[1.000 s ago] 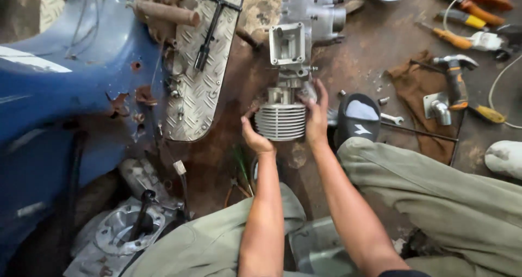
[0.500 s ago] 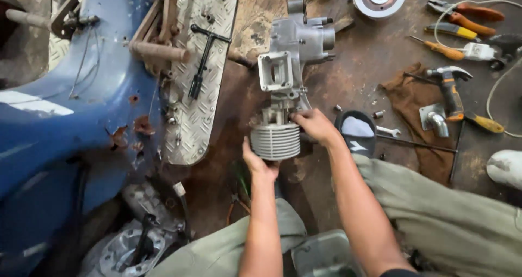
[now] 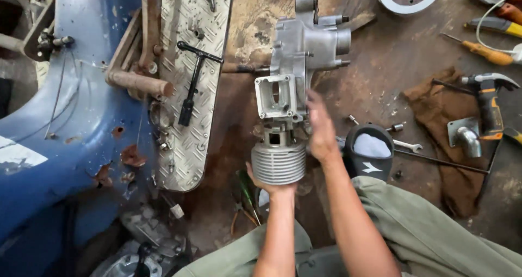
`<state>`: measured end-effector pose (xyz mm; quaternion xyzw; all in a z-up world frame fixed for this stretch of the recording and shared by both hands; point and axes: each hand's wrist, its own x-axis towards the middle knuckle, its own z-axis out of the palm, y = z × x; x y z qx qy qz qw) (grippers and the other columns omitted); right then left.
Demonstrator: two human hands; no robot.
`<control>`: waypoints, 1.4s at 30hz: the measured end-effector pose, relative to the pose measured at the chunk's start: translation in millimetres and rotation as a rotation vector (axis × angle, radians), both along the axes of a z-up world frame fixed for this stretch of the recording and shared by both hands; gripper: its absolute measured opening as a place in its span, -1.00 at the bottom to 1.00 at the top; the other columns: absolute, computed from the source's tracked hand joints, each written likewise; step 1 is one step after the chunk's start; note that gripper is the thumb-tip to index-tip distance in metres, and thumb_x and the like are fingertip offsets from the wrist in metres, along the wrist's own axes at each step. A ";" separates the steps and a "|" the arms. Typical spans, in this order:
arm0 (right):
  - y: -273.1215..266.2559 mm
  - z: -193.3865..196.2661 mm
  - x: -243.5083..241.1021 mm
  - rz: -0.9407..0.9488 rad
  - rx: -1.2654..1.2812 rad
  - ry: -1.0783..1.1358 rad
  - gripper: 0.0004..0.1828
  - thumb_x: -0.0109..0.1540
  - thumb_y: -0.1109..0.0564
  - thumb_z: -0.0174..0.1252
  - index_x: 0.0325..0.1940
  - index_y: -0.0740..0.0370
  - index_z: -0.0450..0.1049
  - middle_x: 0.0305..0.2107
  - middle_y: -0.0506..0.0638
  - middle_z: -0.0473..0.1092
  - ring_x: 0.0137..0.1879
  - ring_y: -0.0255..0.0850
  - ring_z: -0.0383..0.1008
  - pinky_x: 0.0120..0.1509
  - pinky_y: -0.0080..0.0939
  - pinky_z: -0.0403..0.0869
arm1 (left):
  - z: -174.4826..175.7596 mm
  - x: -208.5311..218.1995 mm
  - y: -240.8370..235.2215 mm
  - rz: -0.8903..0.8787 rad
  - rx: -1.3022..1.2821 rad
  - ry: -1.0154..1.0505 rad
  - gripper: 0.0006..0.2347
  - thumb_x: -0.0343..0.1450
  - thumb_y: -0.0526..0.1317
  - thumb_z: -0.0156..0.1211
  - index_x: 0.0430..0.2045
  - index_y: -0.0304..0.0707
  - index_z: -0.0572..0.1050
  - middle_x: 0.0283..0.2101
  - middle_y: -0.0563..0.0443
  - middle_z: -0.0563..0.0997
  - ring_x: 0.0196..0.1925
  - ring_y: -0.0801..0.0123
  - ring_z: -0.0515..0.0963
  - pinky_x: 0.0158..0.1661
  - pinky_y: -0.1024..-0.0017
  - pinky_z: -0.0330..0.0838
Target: Assembling motorcycle engine components by fitting the cylinder onto the crankcase
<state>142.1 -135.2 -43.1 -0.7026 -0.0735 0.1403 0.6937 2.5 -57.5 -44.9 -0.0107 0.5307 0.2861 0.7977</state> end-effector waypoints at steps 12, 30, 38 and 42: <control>-12.8 -4.7 7.8 0.145 -0.110 0.097 -0.42 0.36 -0.16 -0.01 0.36 0.23 0.38 0.18 0.30 0.39 0.36 0.10 0.32 0.44 0.17 0.26 | 21.7 18.5 3.1 0.034 -0.024 -0.078 -0.35 0.37 0.31 -0.04 0.36 0.12 0.27 0.46 0.11 0.26 0.50 0.10 0.21 0.46 -0.02 -0.03; -8.4 14.8 2.8 0.142 -0.235 0.505 -0.85 0.24 0.11 0.20 -0.29 0.17 0.65 -0.49 0.00 0.51 -0.28 -0.25 0.42 -0.14 -0.14 0.45 | -2.3 23.0 1.1 0.091 -0.057 -0.031 -0.36 0.37 0.30 -0.04 0.35 0.13 0.29 0.46 0.11 0.28 0.49 0.10 0.22 0.47 -0.03 -0.03; 4.3 28.2 0.7 0.059 -0.243 0.431 -0.89 0.15 0.18 0.30 -0.25 0.19 0.66 -0.48 0.01 0.55 -0.28 -0.31 0.44 -0.13 -0.18 0.48 | 15.1 40.9 5.0 0.099 -0.051 -0.040 -0.37 0.37 0.29 -0.04 0.34 0.13 0.30 0.45 0.10 0.28 0.49 0.10 0.22 0.47 -0.03 -0.03; 0.9 54.9 23.0 -0.188 -0.036 0.049 -0.68 0.30 0.13 -0.05 0.10 0.30 0.36 -0.04 0.26 0.40 0.07 -0.01 0.38 0.19 0.03 0.40 | 32.9 41.3 4.6 0.125 -0.052 -0.055 -0.37 0.37 0.29 -0.04 0.34 0.13 0.30 0.45 0.10 0.29 0.49 0.10 0.22 0.47 -0.03 -0.02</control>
